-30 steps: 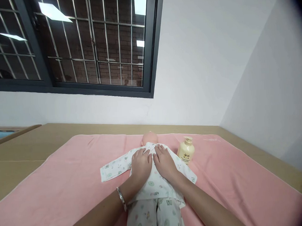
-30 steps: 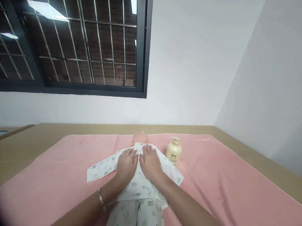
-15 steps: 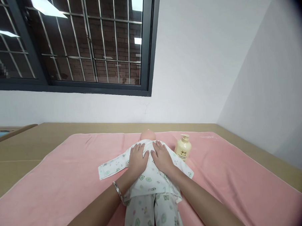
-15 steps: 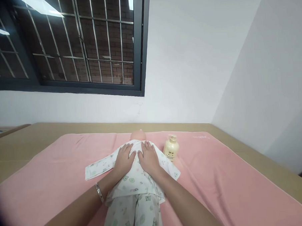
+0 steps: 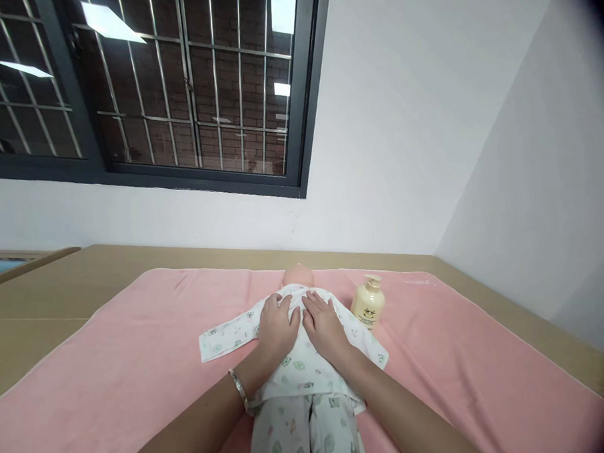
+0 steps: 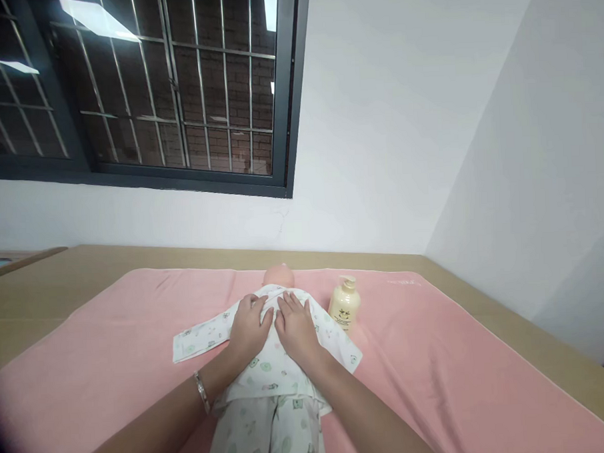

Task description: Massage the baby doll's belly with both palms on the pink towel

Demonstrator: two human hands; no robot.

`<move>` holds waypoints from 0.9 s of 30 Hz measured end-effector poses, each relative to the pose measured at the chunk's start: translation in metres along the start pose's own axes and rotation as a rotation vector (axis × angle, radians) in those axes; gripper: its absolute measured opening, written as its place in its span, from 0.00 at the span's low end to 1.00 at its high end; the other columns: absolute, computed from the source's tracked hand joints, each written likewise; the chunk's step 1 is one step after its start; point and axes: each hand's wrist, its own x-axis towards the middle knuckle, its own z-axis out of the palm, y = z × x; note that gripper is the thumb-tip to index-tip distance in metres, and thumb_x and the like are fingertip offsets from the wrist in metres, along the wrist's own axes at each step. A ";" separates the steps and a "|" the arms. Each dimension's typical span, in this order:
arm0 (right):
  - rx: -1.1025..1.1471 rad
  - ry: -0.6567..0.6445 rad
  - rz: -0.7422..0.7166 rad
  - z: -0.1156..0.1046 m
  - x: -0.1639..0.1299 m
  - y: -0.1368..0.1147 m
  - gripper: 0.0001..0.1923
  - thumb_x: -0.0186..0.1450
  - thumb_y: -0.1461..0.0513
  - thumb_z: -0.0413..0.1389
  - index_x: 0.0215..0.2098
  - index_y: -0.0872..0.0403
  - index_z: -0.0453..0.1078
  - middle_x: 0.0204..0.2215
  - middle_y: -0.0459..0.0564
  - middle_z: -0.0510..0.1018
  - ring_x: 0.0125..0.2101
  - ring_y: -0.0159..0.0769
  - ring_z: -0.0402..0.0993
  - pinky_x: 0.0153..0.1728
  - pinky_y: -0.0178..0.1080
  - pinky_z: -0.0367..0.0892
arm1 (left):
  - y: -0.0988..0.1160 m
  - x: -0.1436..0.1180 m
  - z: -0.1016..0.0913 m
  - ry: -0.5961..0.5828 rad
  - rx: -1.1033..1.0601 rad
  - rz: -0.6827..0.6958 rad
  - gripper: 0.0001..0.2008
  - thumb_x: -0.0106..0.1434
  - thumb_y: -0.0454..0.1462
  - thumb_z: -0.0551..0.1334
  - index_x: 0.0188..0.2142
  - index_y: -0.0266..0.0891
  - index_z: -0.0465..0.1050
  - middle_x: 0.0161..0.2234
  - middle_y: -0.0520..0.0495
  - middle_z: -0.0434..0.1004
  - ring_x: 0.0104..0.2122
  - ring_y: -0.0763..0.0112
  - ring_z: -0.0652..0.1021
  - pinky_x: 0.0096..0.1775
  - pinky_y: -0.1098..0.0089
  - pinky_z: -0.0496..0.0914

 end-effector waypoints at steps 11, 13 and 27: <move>-0.204 -0.033 0.055 -0.004 -0.016 -0.024 0.26 0.69 0.62 0.42 0.62 0.62 0.63 0.60 0.62 0.66 0.62 0.48 0.58 0.64 0.49 0.48 | -0.008 0.004 0.009 -0.066 0.005 -0.011 0.22 0.67 0.40 0.52 0.57 0.34 0.67 0.58 0.36 0.67 0.59 0.54 0.66 0.60 0.51 0.61; -0.240 -0.028 0.052 -0.005 -0.021 -0.029 0.25 0.69 0.62 0.42 0.61 0.62 0.64 0.58 0.63 0.68 0.61 0.48 0.61 0.64 0.49 0.49 | -0.010 0.006 0.010 -0.076 0.000 0.005 0.22 0.67 0.38 0.52 0.57 0.33 0.67 0.59 0.35 0.67 0.60 0.54 0.66 0.61 0.50 0.60; -0.025 -0.042 0.024 -0.005 0.002 -0.001 0.25 0.72 0.58 0.39 0.63 0.57 0.60 0.64 0.55 0.60 0.65 0.43 0.51 0.65 0.49 0.45 | -0.002 -0.006 0.003 0.139 -0.040 0.121 0.11 0.64 0.35 0.56 0.38 0.40 0.79 0.44 0.43 0.80 0.48 0.57 0.76 0.52 0.55 0.72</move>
